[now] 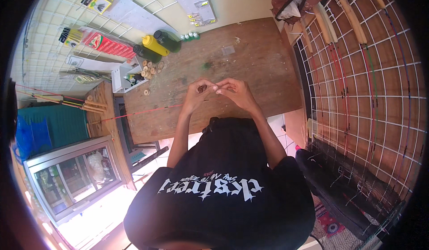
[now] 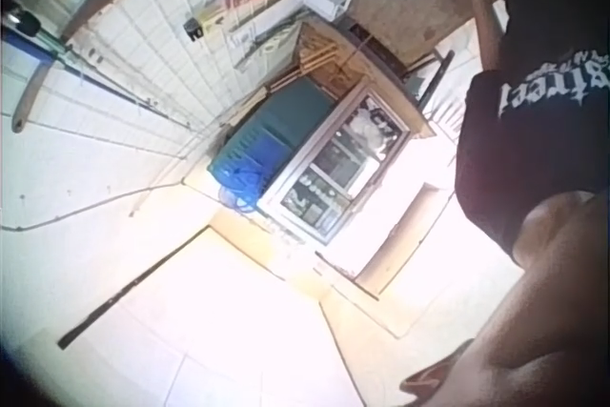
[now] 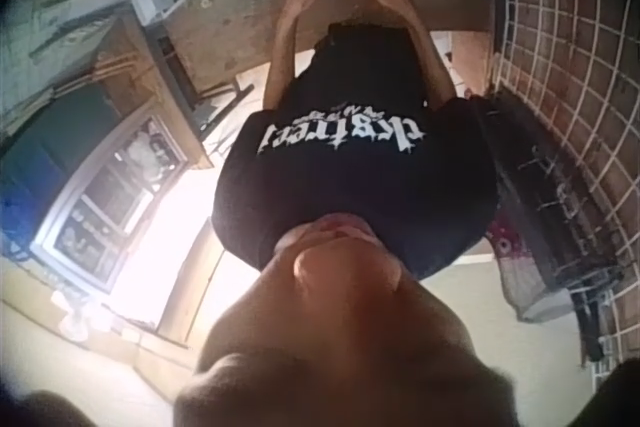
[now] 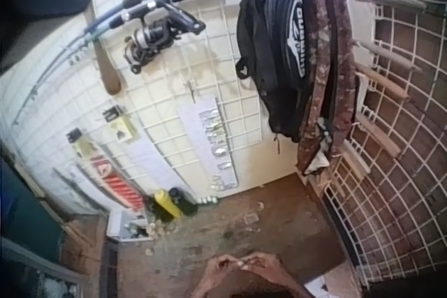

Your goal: Repairing or preparing a fishing rod by attaching a tip or guide.

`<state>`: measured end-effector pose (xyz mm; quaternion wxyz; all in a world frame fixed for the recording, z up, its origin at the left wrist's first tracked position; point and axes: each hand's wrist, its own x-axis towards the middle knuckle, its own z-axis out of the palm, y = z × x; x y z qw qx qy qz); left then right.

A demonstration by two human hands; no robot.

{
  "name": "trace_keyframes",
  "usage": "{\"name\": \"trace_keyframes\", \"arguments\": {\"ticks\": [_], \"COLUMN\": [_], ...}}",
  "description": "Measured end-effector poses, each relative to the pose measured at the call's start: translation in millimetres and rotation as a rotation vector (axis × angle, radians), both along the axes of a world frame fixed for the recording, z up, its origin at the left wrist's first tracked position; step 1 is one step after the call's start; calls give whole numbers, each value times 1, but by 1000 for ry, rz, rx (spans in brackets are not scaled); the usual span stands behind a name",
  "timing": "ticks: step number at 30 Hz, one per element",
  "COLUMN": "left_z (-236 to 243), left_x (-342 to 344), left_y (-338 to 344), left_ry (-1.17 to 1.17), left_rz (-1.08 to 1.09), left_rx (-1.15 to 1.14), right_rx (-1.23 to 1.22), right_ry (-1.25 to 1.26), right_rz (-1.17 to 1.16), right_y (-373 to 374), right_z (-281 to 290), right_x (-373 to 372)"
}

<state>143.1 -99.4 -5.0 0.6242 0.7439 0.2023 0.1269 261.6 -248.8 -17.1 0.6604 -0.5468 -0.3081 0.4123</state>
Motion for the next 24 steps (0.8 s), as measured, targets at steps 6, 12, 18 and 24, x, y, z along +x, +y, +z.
{"name": "trace_keyframes", "arguments": {"ticks": [6,12,18,24], "left_z": [-3,-31,-54,-73], "left_x": [-14,-27,-53,-60], "left_y": [3,15,30,40], "left_ry": [58,73,289,294], "left_rz": [5,-14,-148,-104], "left_rx": [-22,378,543,427], "right_rx": [-212,-175,-100,-135], "right_ry": [-154,-212,-138,-73], "right_rz": [80,-270,-574,-637], "right_y": [-5,-14,-37,-50], "right_z": [0,-5,-9,-12], "right_x": [-4,10,43,49]}}
